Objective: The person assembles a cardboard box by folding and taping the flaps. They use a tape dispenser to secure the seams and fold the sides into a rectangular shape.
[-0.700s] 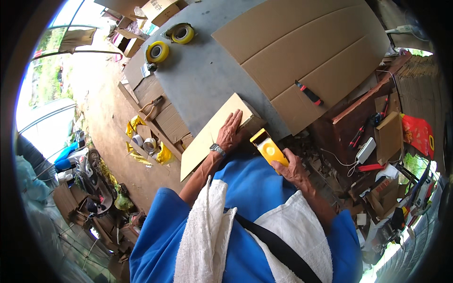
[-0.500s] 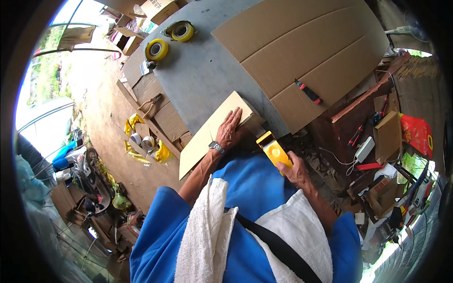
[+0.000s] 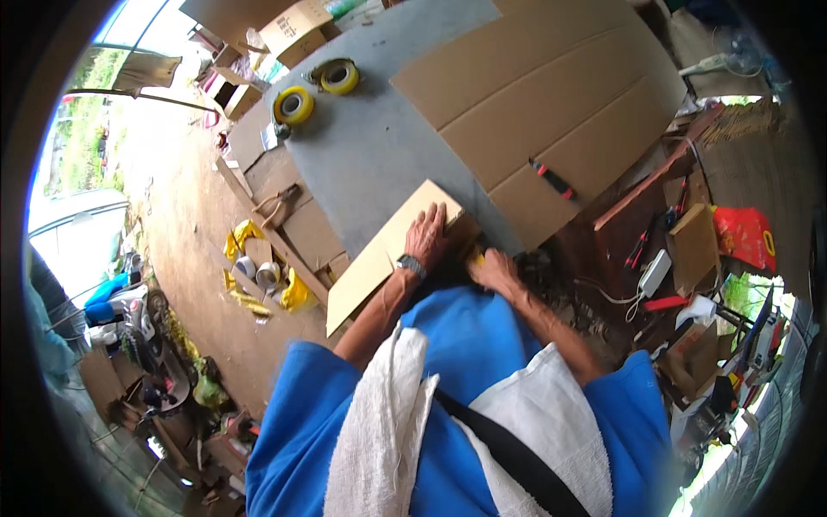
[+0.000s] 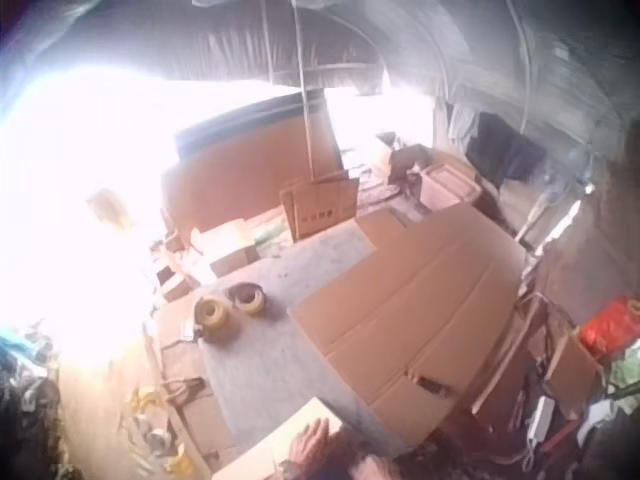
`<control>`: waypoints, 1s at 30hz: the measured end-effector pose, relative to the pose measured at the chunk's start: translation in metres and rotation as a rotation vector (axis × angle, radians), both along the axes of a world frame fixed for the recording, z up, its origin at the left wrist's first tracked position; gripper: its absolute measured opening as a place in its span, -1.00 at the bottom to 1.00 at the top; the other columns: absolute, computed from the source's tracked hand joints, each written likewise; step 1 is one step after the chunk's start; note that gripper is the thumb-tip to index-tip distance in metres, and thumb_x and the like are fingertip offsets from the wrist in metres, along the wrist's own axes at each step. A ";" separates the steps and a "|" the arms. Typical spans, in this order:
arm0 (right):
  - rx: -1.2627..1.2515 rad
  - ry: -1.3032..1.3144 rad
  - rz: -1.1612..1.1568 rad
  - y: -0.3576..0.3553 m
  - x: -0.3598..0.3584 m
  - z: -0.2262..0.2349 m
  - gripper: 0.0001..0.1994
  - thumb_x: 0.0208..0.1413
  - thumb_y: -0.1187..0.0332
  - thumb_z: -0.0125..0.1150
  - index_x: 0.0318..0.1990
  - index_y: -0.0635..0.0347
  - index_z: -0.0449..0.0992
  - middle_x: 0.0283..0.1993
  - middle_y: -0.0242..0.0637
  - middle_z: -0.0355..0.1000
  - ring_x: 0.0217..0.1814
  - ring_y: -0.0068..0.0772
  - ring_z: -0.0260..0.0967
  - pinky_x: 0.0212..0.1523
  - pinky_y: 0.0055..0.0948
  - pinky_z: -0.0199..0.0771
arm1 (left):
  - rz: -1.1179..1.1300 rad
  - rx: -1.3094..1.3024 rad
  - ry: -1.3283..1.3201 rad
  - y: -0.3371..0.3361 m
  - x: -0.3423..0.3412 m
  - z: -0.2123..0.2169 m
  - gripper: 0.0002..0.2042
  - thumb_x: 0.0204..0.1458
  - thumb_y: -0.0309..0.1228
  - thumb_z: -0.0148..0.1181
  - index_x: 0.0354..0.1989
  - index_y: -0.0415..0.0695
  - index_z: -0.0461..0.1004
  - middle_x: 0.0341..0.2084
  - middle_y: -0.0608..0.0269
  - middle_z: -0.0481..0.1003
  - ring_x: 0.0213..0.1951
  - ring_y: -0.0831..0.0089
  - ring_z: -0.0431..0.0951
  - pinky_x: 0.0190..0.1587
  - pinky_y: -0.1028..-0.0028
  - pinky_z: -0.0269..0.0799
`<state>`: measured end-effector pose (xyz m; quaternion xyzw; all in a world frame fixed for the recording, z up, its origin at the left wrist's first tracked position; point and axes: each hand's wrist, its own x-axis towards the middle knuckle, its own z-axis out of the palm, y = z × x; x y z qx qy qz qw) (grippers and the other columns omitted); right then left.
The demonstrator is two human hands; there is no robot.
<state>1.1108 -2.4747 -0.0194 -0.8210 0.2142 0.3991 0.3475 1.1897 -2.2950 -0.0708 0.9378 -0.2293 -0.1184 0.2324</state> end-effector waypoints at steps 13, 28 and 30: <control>0.174 -0.215 -0.163 -0.013 0.045 -0.029 -0.45 0.09 -0.04 0.27 -0.30 0.48 0.50 -0.50 0.07 0.52 -0.55 -0.15 0.55 -0.48 -0.20 0.51 | 0.285 0.072 -0.161 -0.002 0.063 -0.001 -0.56 0.00 -0.06 0.30 -0.21 -0.22 0.39 -0.32 0.02 0.52 -0.22 0.06 0.56 -0.22 0.15 0.49; 0.688 -0.201 0.033 -0.030 -0.048 0.113 -0.48 0.08 -0.09 0.35 -0.16 0.22 0.41 -0.35 -0.36 0.49 -0.36 -0.62 0.41 -0.27 -0.53 0.48 | 0.814 -1.375 1.435 0.046 -0.094 0.111 -0.60 0.30 -0.04 0.04 -0.13 -0.16 0.60 -0.21 0.31 0.60 -0.20 0.51 0.53 -0.08 0.43 0.47; 0.670 -0.215 0.082 -0.021 -0.048 0.113 -0.47 0.08 -0.12 0.34 -0.17 0.21 0.41 -0.36 -0.37 0.49 -0.36 -0.56 0.44 -0.25 -0.49 0.50 | 0.803 -1.392 1.475 0.062 -0.094 0.105 -0.67 0.30 -0.15 0.09 -0.15 -0.18 0.62 -0.23 0.31 0.61 -0.21 0.51 0.56 -0.10 0.44 0.49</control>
